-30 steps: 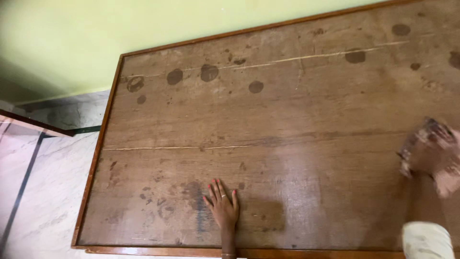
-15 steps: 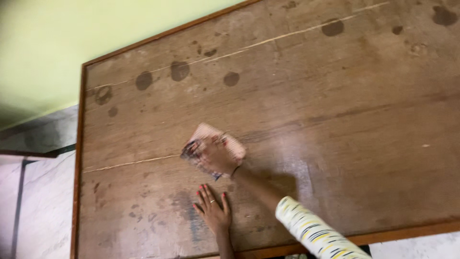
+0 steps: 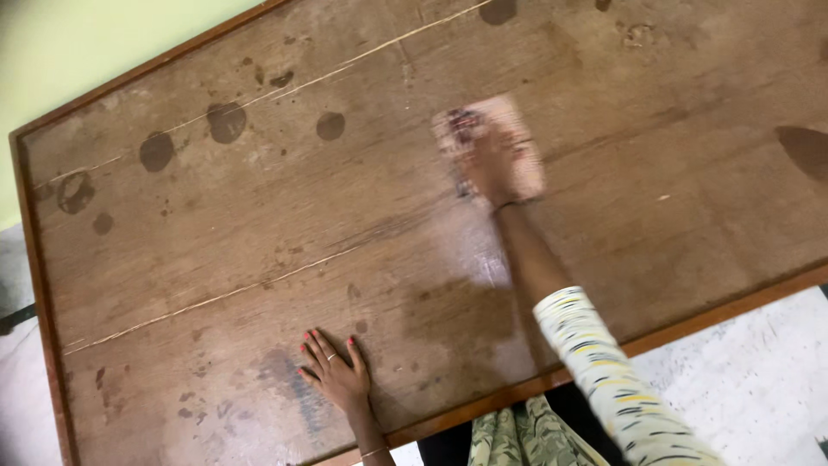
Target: The person wipes a wooden table surface with a patterned cloth, moving the cloth back and forth across the tabletop. The person uses their right hand to wipe while occasionally using the left hand to stabilize the table.
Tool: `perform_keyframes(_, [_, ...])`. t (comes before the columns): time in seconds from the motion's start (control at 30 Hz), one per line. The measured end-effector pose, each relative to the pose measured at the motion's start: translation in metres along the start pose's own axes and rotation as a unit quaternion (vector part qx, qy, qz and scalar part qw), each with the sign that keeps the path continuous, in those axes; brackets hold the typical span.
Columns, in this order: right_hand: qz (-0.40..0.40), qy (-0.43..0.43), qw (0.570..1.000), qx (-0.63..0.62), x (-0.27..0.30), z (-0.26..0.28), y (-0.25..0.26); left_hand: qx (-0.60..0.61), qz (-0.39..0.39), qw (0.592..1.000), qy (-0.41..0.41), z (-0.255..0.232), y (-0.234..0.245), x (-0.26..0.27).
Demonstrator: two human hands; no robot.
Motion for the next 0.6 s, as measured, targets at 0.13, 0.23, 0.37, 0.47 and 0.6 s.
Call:
perform_keyframes(0.13, [0.013,-0.166,0.986,-0.025,0.061,-0.156,0.066,0.010,-0.005,1.000,0.001,-0.001,-0.004,-0.002])
perform_keyframes(0.23, [0.006,-0.248,0.968,-0.036,0.130,-0.217,0.122,0.018,-0.013,1.000,-0.002,0.000,-0.005,0.001])
perform_keyframes(0.37, [-0.017,-0.334,0.941,-0.043,0.222,-0.263,0.191,0.012,-0.018,1.000,-0.006,0.001,-0.008,-0.001])
perform_keyframes(0.47, [-0.038,-0.359,0.932,-0.040,0.266,-0.261,0.213,0.006,-0.017,1.000,-0.005,0.004,-0.012,-0.003])
perform_keyframes(0.6, [-0.055,-0.307,0.950,-0.027,0.276,-0.217,0.199,-0.002,-0.012,1.000,0.011,0.011,-0.018,-0.001])
Point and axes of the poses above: each hand's wrist, its own x-axis away from the middle knuckle, its own y-axis out of the back of the hand, z = x × y, the point moved 2 cm from there along -x, towards the middle knuckle, and after that the axes turned 9 degrees about z, right-handed, at the moved point
